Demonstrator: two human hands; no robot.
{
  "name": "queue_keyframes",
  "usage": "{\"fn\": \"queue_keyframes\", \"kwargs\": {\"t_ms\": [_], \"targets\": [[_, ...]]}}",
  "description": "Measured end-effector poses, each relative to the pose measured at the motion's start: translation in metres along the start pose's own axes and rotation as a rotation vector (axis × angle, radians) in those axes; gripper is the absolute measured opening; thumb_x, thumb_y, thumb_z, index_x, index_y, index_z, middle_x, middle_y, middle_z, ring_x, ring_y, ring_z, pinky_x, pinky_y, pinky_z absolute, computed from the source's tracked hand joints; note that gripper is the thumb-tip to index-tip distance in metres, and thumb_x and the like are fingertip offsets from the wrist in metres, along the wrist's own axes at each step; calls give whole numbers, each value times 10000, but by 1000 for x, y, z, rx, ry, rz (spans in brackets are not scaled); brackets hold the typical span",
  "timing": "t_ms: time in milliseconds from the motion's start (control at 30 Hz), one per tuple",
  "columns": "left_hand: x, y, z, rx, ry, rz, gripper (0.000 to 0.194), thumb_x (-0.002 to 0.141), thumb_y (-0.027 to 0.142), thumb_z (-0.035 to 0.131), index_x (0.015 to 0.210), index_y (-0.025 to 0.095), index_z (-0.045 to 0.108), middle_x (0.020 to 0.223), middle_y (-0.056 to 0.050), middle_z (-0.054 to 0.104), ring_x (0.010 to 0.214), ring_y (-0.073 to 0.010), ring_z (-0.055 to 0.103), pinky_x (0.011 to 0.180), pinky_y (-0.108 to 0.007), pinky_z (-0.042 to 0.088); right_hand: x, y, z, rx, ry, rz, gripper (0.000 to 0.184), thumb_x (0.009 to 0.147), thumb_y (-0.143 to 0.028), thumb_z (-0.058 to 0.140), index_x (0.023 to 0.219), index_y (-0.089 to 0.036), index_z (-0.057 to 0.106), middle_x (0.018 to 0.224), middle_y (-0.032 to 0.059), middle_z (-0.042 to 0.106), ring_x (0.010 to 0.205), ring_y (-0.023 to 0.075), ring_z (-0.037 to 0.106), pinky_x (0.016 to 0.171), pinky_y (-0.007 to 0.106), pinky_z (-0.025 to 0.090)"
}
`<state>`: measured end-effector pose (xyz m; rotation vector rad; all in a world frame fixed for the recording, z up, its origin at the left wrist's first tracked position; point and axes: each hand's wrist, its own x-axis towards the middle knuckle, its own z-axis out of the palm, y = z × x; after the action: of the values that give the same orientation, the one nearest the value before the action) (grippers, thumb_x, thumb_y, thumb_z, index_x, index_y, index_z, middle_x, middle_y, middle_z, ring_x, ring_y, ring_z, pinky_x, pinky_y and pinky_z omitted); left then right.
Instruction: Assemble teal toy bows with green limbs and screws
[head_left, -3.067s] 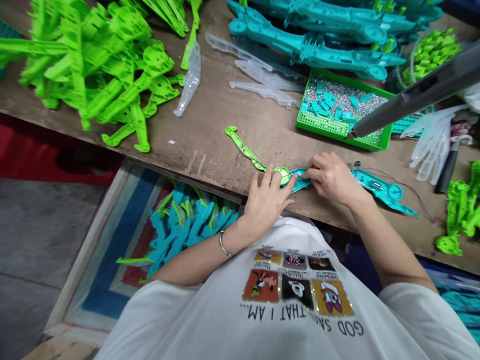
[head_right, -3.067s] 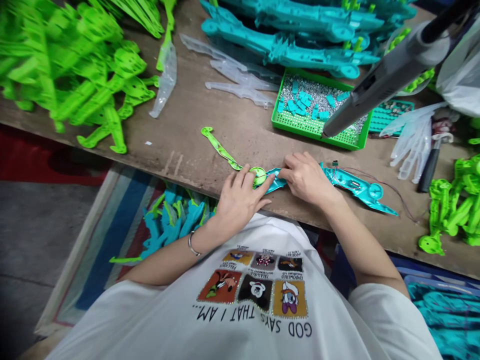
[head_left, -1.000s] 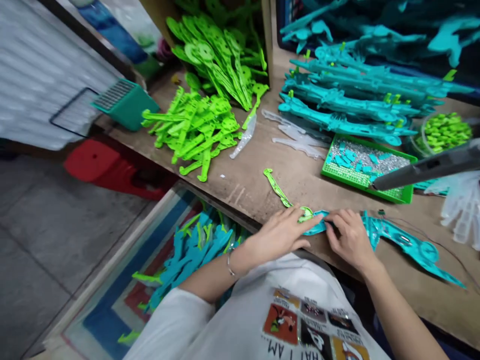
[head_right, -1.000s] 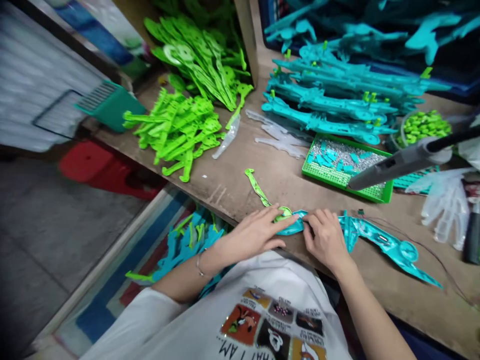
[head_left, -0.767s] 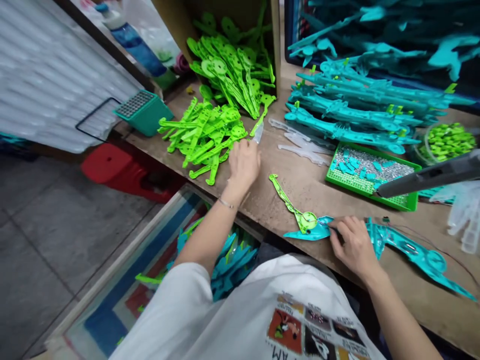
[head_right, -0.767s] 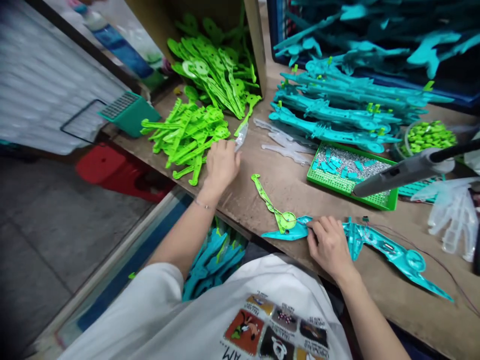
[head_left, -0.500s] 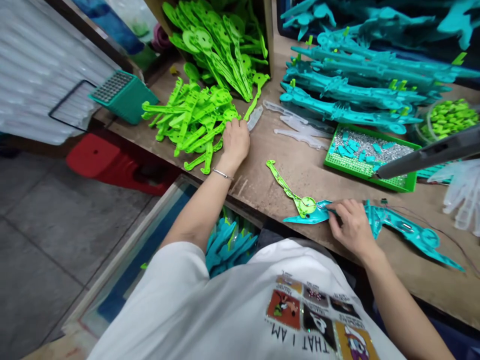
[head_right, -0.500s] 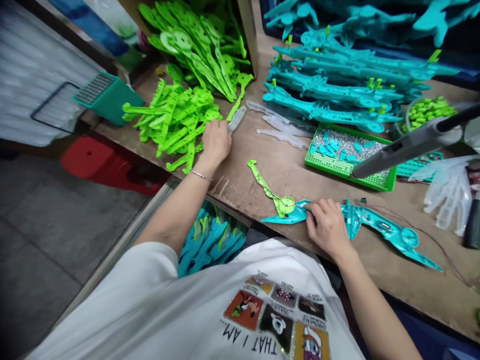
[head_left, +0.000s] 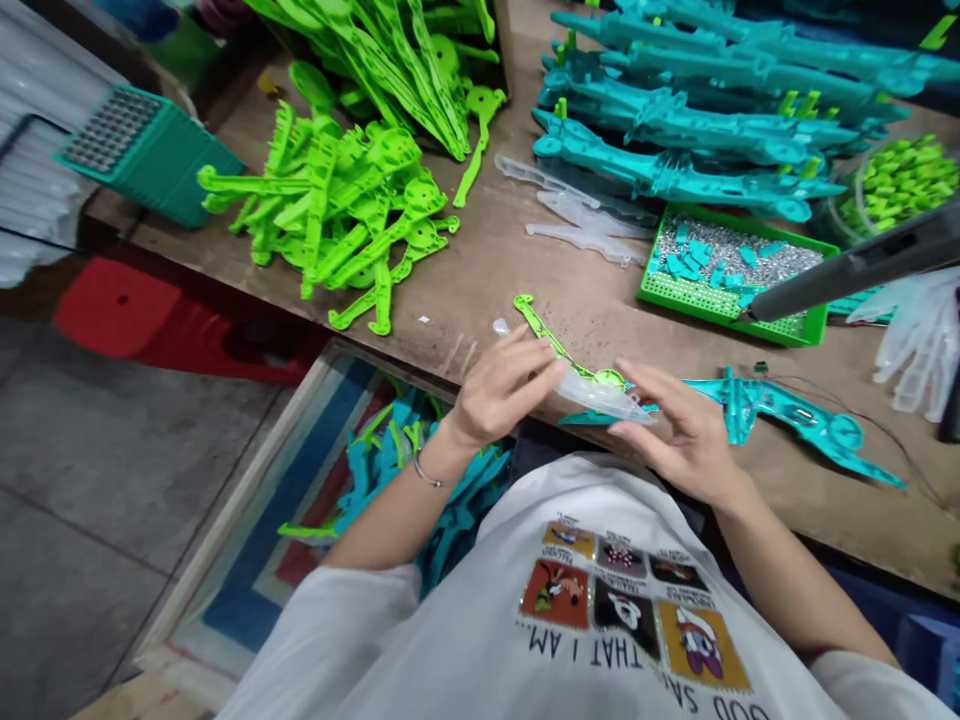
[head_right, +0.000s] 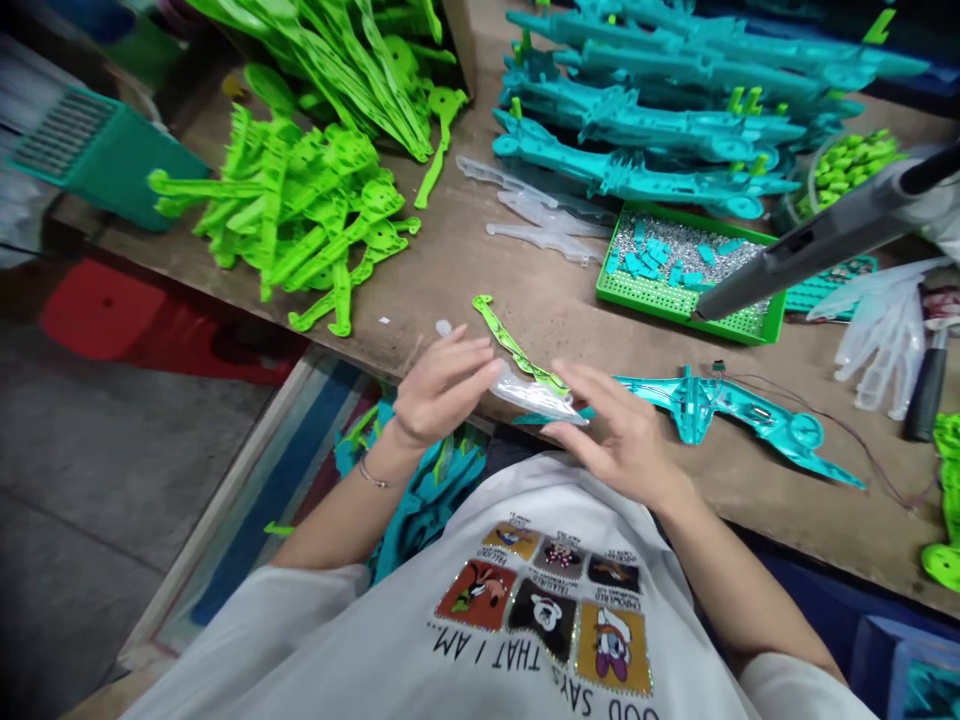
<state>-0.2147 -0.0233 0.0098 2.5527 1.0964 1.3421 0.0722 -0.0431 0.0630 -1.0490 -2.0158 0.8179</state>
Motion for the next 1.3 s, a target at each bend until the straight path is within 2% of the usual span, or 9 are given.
{"fn": "queue_keyframes", "kwargs": {"t_ms": [67, 167, 267, 400, 533, 667, 900, 1133, 1300], "targets": [[-9, 16, 5, 0, 36, -81, 455, 953, 144, 665, 1339, 386, 669, 1298, -30, 694, 1295, -238, 656, 1154, -514, 522, -2, -9, 16, 32, 42, -49, 531, 923, -188, 751, 1426, -307, 628, 1297, 67, 753, 1149, 214, 740, 1005, 395, 628], [-14, 39, 11, -102, 228, -503, 459, 956, 249, 703, 1398, 341, 619, 1442, -81, 601, 1387, -270, 578, 1164, -498, 503, -11, -10, 40, -5, 153, -129, 554, 909, -83, 724, 1420, -278, 639, 1306, 97, 750, 1163, 217, 747, 992, 383, 649], [-14, 58, 17, -589, 304, -1001, 484, 1001, 392, 644, 1453, 276, 514, 1426, -126, 609, 1212, -221, 680, 988, -383, 606, -20, -3, 60, -120, 195, -204, 645, 892, -52, 724, 1480, -279, 585, 1376, 123, 714, 1173, 227, 747, 962, 378, 665], [-12, 54, 25, -1001, 275, -1299, 551, 868, 369, 818, 1335, 231, 561, 1119, -51, 726, 919, -122, 716, 812, -224, 602, -22, 7, 71, -186, 126, -251, 678, 909, -81, 720, 1531, -258, 517, 1387, 141, 706, 1212, 235, 730, 964, 383, 662], [-7, 28, 30, -985, 283, -1336, 622, 757, 364, 909, 1268, 215, 590, 946, 11, 703, 766, -101, 697, 696, -199, 597, -14, 18, 55, -178, 150, -150, 649, 899, -182, 770, 1501, -230, 533, 1285, 135, 755, 1161, 262, 738, 988, 455, 632], [0, 16, 35, -974, 197, -1302, 852, 739, 360, 924, 1439, 239, 454, 899, 40, 686, 757, -131, 723, 678, -244, 629, -10, 33, 36, -197, 287, 46, 419, 952, -221, 704, 1363, -246, 629, 1175, 103, 785, 1036, 250, 751, 914, 454, 614], [1, 13, 44, -951, 181, -1308, 877, 767, 340, 896, 1473, 262, 382, 906, 55, 677, 810, -135, 743, 720, -260, 649, -9, 41, 42, -189, 251, 97, 234, 988, -254, 654, 1218, -238, 692, 1084, 75, 801, 960, 222, 749, 868, 407, 600], [1, 11, 44, -887, 172, -1316, 926, 756, 307, 887, 1507, 247, 349, 876, 68, 667, 773, -125, 742, 725, -253, 648, -7, 41, 41, -194, 186, 78, 263, 996, -266, 642, 1248, -221, 701, 1131, 80, 799, 1005, 221, 735, 911, 402, 563], [1, 11, 45, -814, 141, -1292, 1003, 769, 285, 865, 1581, 274, 278, 857, 59, 681, 714, -114, 726, 685, -218, 621, -3, 34, 38, -227, 8, 123, 405, 981, -380, 679, 1367, -258, 676, 1319, 74, 749, 1153, 247, 682, 994, 446, 481]]}}
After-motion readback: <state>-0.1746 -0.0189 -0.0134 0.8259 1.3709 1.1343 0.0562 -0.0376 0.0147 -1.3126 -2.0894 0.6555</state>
